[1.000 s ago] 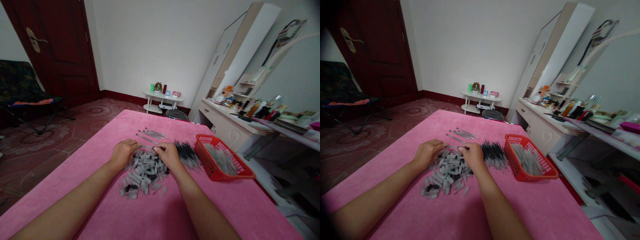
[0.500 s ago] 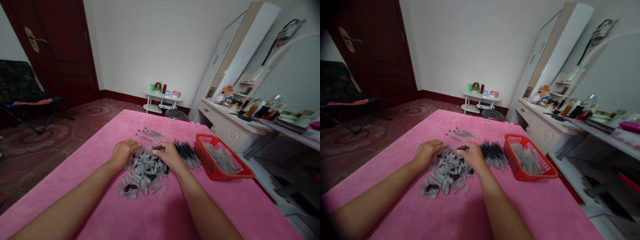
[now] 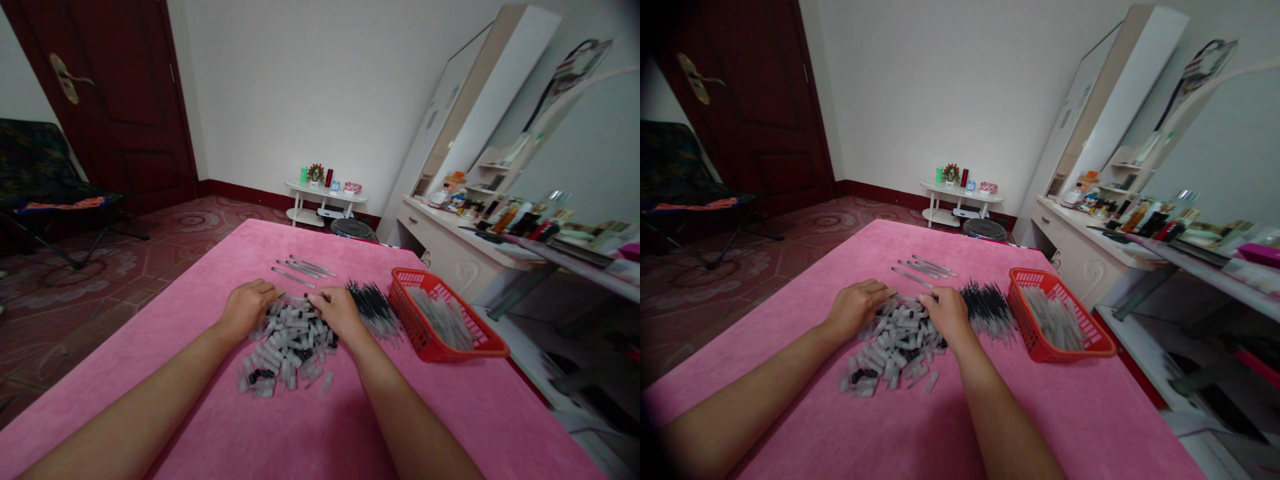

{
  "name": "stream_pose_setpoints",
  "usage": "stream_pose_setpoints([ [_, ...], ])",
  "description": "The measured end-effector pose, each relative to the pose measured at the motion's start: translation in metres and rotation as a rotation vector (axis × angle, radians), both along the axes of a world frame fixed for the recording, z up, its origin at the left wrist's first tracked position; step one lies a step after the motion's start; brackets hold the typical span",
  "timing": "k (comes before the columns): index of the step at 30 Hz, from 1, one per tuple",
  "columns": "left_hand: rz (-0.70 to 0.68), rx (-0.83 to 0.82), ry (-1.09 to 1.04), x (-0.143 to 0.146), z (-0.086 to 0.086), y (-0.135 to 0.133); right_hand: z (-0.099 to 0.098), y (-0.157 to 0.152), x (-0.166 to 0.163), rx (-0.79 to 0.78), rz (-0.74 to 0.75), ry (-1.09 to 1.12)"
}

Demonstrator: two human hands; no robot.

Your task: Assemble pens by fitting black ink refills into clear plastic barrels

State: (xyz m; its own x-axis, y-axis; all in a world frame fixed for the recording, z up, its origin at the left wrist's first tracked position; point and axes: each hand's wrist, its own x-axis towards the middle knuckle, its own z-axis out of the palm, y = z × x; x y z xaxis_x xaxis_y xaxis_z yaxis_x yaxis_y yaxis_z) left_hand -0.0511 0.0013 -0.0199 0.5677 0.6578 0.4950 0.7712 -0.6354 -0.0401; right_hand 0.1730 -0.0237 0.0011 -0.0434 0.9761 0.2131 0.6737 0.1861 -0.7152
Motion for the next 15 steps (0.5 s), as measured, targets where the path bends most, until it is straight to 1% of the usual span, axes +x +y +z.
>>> stream_pose_setpoints([
  [4, 0.002, 0.006, 0.004, -0.0007, -0.0019, 0.0013, 0.0022, -0.0013, -0.0011, 0.031, 0.013, 0.016],
  [9, -0.006, 0.017, 0.002, -0.0004, -0.0026, 0.0013, 0.0031, -0.0031, -0.0021, -0.004, 0.012, -0.035],
  [15, 0.002, 0.017, 0.006, -0.0012, -0.0045, 0.0028, 0.0041, -0.0048, -0.003, 0.015, 0.009, -0.023],
])
